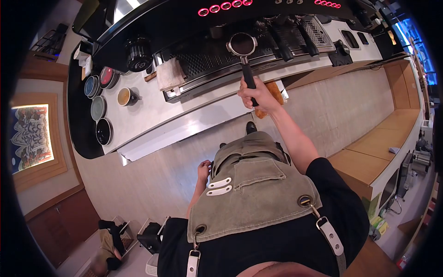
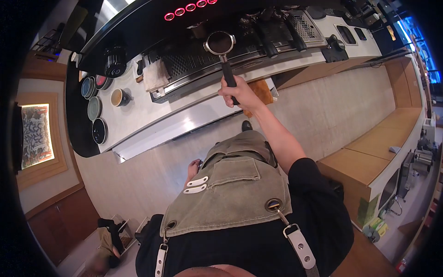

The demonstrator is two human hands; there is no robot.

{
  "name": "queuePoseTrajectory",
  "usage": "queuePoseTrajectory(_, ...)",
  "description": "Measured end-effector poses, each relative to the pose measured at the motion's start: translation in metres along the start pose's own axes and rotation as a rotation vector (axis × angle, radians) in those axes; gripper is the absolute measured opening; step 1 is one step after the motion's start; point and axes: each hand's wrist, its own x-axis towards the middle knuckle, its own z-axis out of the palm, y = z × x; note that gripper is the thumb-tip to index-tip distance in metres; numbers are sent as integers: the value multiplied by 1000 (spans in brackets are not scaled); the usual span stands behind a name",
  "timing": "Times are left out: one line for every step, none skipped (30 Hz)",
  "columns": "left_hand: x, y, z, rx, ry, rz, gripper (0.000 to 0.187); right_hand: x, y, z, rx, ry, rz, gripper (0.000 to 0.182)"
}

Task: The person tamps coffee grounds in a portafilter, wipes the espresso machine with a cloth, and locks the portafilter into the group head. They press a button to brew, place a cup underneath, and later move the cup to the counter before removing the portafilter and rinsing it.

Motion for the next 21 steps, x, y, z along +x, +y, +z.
queuePoseTrajectory(2,2,3,-30,-1,11,25,0,-1,-3,27,-21,4,28)
queuePoseTrajectory(5,4,5,-59,-3,20,25,0,-2,-6,51,-39,22,28)
queuePoseTrajectory(6,4,7,-86,-6,28,25,0,-3,-11,76,-55,41,28)
queuePoseTrajectory(7,5,8,-92,0,14,25,0,-3,-14,101,-71,59,27)
queuePoseTrajectory(10,7,10,-97,4,3,25,-1,-4,-16,117,-76,70,27)
queuePoseTrajectory(12,9,11,-101,9,-6,25,0,-5,-18,131,-81,79,27)
queuePoseTrajectory(13,10,11,-98,13,-14,26,0,-6,-21,146,-86,87,26)
queuePoseTrajectory(14,10,12,-92,14,-15,26,0,-6,-23,158,-92,93,26)
queuePoseTrajectory(14,12,13,-86,15,-16,26,1,-6,-26,170,-99,98,26)
queuePoseTrajectory(14,13,14,-79,16,-16,26,2,-5,-29,182,-105,103,25)
queuePoseTrajectory(14,14,16,-86,13,-12,26,2,-6,-31,185,-100,106,25)
queuePoseTrajectory(15,14,17,-94,9,-7,26,2,-6,-31,188,-96,107,24)
queuePoseTrajectory(17,14,18,-101,6,-2,26,3,-6,-32,191,-92,109,23)
queuePoseTrajectory(18,14,18,-92,8,-3,26,3,-7,-32,187,-82,105,23)
queuePoseTrajectory(19,15,19,-84,9,-6,26,2,-7,-31,183,-72,102,22)
queuePoseTrajectory(19,15,20,-78,11,-9,26,2,-7,-31,178,-62,101,21)
queuePoseTrajectory(20,16,20,-73,9,-20,26,2,-7,-31,188,-57,98,20)
queuePoseTrajectory(20,16,20,-69,6,-32,26,2,-6,-32,198,-51,97,20)
queuePoseTrajectory(20,16,19,-66,3,-43,26,2,-6,-32,207,-46,95,19)
queuePoseTrajectory(20,16,19,-63,2,-31,26,2,-6,-31,206,-41,97,18)
queuePoseTrajectory(22,14,17,-61,0,-19,26,2,-7,-31,205,-36,98,17)
